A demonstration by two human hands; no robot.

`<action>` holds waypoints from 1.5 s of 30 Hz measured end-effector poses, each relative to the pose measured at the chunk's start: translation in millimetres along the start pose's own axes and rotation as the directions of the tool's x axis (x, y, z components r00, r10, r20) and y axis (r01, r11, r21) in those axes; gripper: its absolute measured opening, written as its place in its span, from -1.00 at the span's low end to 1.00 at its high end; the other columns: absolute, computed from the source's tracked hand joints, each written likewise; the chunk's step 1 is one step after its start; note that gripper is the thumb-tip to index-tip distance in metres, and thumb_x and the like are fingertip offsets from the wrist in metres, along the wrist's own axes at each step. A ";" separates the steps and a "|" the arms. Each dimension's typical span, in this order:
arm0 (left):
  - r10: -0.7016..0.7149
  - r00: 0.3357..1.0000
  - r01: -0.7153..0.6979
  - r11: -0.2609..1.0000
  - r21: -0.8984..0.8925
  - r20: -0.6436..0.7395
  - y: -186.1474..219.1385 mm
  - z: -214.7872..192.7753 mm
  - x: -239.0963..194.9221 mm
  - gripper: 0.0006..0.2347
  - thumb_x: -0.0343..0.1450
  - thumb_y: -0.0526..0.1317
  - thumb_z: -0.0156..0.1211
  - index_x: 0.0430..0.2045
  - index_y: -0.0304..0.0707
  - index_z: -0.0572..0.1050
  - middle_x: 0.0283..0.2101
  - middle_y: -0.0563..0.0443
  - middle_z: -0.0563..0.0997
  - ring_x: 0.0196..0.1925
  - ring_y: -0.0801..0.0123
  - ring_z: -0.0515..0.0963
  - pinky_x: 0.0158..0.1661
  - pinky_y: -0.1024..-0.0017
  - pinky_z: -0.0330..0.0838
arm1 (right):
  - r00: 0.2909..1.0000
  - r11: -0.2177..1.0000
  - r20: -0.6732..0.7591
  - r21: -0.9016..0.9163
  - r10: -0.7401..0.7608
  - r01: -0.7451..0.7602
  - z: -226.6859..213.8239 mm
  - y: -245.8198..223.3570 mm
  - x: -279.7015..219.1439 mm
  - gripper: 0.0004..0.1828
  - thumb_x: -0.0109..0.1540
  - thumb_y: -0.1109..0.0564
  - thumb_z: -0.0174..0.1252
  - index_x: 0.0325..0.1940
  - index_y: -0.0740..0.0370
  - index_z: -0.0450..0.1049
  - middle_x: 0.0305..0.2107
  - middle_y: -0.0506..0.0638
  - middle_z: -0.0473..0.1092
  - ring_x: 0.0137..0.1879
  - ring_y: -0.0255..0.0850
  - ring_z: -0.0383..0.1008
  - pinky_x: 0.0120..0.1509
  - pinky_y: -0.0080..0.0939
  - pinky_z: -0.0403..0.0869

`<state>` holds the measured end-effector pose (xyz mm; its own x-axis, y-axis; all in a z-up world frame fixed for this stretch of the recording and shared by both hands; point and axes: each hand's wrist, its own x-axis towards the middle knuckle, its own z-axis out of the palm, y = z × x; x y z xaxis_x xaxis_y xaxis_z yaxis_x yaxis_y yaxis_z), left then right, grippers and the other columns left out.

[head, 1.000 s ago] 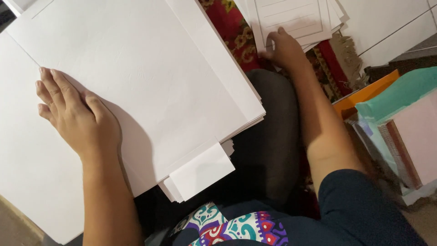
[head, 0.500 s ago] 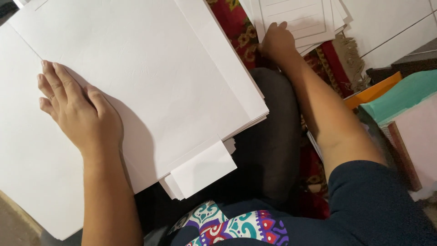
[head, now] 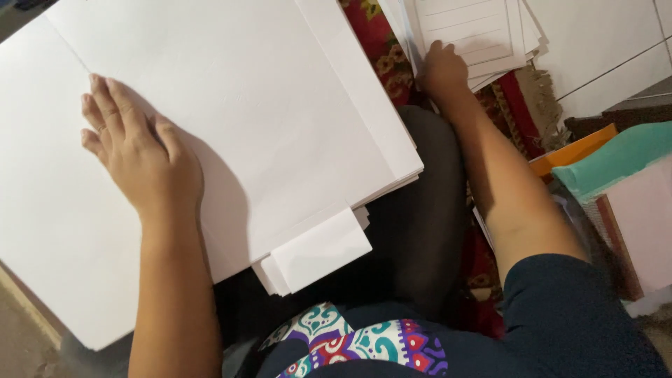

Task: Picking up individual printed paper sheets from a stack and organizing them into a white paper folder.

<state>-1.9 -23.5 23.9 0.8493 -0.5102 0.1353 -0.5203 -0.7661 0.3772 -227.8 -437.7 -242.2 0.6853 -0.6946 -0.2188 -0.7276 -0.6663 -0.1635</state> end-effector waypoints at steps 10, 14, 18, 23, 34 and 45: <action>0.001 0.999 -0.003 0.999 -0.041 -0.050 -12.9 -6.0 -6.3 -0.49 0.46 -0.33 -0.08 0.37 -0.59 0.15 0.47 -0.39 0.10 0.51 -0.12 -0.09 0.39 -0.11 -0.33 | 0.677 0.989 -0.736 0.098 -0.002 0.110 -156.0 -11.2 -88.1 -0.82 0.28 0.33 0.03 -0.16 0.31 0.56 -0.43 0.17 0.56 -0.40 0.01 0.54 -0.30 -0.02 0.49; 0.011 0.994 -0.021 0.996 -0.083 -0.109 -20.9 -1.2 -9.0 -0.49 0.40 -0.32 0.00 0.30 -0.55 0.27 0.42 -0.40 0.22 0.49 -0.15 0.02 0.38 -0.13 -0.23 | 0.304 0.943 -0.915 -0.180 -0.265 0.280 -261.5 -61.1 -157.0 -0.84 0.33 0.43 0.14 -0.02 0.52 0.55 -0.41 0.20 0.61 -0.43 -0.08 0.57 -0.32 -0.18 0.51; 0.034 0.977 -0.088 0.963 -0.256 -0.209 -25.4 -6.4 -15.0 -0.63 0.40 -0.36 0.02 0.12 -0.46 0.45 0.31 -0.31 0.40 0.43 -0.15 0.19 0.36 -0.10 -0.12 | 0.268 0.833 -0.864 -0.259 -0.426 0.490 -306.2 -174.1 -233.7 -0.69 0.37 0.49 0.19 0.21 0.50 0.51 -0.36 0.23 0.60 -0.38 -0.14 0.53 -0.30 -0.22 0.50; 0.100 0.957 -0.268 0.666 -0.696 -0.273 -35.5 -18.6 -29.5 -0.32 0.51 0.24 -0.51 -0.05 -0.28 0.60 0.11 -0.03 0.63 0.17 0.14 0.56 0.39 0.11 -0.03 | 0.491 0.753 -0.639 -0.219 -0.591 0.621 -247.2 -304.3 -317.3 -0.67 0.26 0.39 0.11 0.09 0.66 0.49 0.03 0.44 0.49 -0.02 0.13 0.63 0.05 -0.12 0.60; -0.084 0.994 -0.061 0.071 -0.996 -0.067 -89.7 56.2 2.2 -0.27 0.46 0.12 -0.05 0.46 -0.32 -0.07 0.53 -0.26 -0.03 0.57 0.01 -0.09 0.47 0.09 -0.20 | 0.926 0.847 -0.050 0.386 -0.375 0.364 -205.7 -298.2 -265.6 -0.55 0.36 -0.13 0.07 0.18 0.17 0.54 0.02 0.12 0.52 0.17 0.02 0.51 0.18 -0.06 0.48; -0.088 0.987 -0.140 -0.034 -0.990 -0.136 -84.5 25.6 -2.4 -0.50 0.59 -0.23 0.14 0.42 -0.22 0.10 0.37 -0.27 0.36 0.43 -0.04 0.31 0.38 0.04 0.21 | 0.906 0.587 -0.162 0.714 -0.391 0.381 -242.7 -254.5 -240.8 -0.63 0.37 0.20 0.14 0.26 0.29 0.38 -0.02 0.14 0.48 0.14 -0.18 0.39 0.32 -0.04 0.35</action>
<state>37.8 32.5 -31.7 0.8962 -0.3823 0.2251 -0.0135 0.4837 0.8751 -199.8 -166.7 85.6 0.9108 -0.4123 0.0215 -0.1890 -0.4627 -0.8662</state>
